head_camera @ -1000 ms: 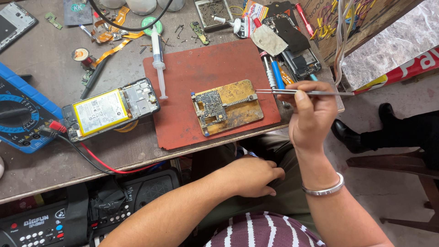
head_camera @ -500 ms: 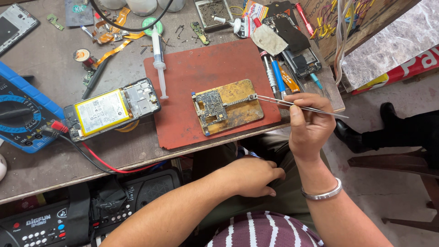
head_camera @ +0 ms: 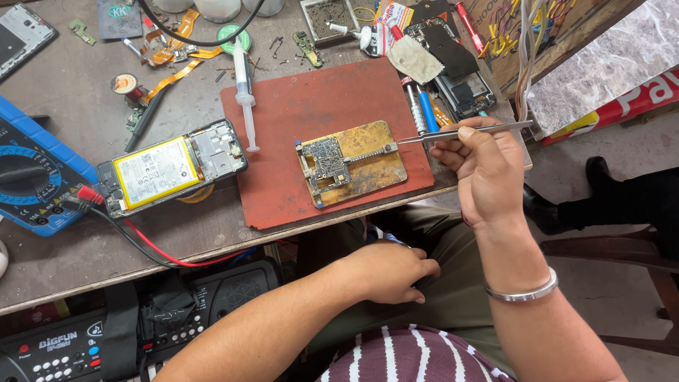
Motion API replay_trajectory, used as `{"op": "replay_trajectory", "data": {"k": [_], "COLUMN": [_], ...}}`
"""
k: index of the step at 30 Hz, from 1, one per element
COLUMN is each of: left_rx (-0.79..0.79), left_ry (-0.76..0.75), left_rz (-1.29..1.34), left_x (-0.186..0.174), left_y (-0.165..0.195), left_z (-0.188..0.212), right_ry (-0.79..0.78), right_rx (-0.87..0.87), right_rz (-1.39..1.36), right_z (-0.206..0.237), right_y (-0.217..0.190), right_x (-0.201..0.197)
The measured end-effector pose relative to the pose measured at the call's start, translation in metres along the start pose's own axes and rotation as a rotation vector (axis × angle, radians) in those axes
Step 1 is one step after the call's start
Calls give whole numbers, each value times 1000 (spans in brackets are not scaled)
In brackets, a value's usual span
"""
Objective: The person uses a hot air gun and tweezers to work on a small circuit board clamped to a workbench. They heat the board, then use tweezers to adjust or remove small components. The person also wipes the tweezers with a cloth during the process.
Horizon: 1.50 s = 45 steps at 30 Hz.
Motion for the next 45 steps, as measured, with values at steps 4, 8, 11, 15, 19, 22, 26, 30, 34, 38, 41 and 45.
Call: {"op": "replay_trajectory", "data": {"k": [4, 8, 11, 15, 19, 22, 26, 30, 34, 38, 41, 45], "left_rx": [0, 3, -2, 4, 6, 7, 2, 2, 3, -3, 2, -2], "left_ry": [2, 4, 5, 2, 1, 4, -1, -8, -7, -17, -16, -18], "left_rz": [7, 2, 0, -5, -10, -10, -10, -8, -13, -16, -13, -12], "left_x": [-1, 0, 0, 2, 3, 2, 4, 6, 6, 7, 7, 7], "left_y": [0, 0, 0, -1, -1, 0, 0, -1, -2, -2, -1, -2], "left_z": [0, 0, 0, 0, -1, -2, -2, -1, -1, -1, -2, -2], "right_ry": [-5, -34, -36, -41, -48, -55, -58, -63, -63, -66, -59, -55], "right_rx": [35, 43, 47, 42, 34, 32, 29, 27, 19, 8, 2, -6], "right_rz": [-2, 57, 70, 80, 80, 81, 93, 109, 91, 91, 86, 82], "right_z": [-1, -3, -4, -3, -3, -4, -3, -2, -1, -1, 0, 1], "right_y": [3, 3, 3, 4, 3, 2, 1, 3, 3, 2, 1, 0], "right_x": [3, 7, 7, 8, 8, 9, 9, 12, 11, 11, 10, 10]}}
Point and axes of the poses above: each hand's wrist, its own z-axis away from the middle knuckle, its own x-axis out of the palm, y = z × x, the point moved 6 cm from there along -z, towards the middle knuckle, and after that the axes turned 8 degrees about -y, right-handed, at the moved point
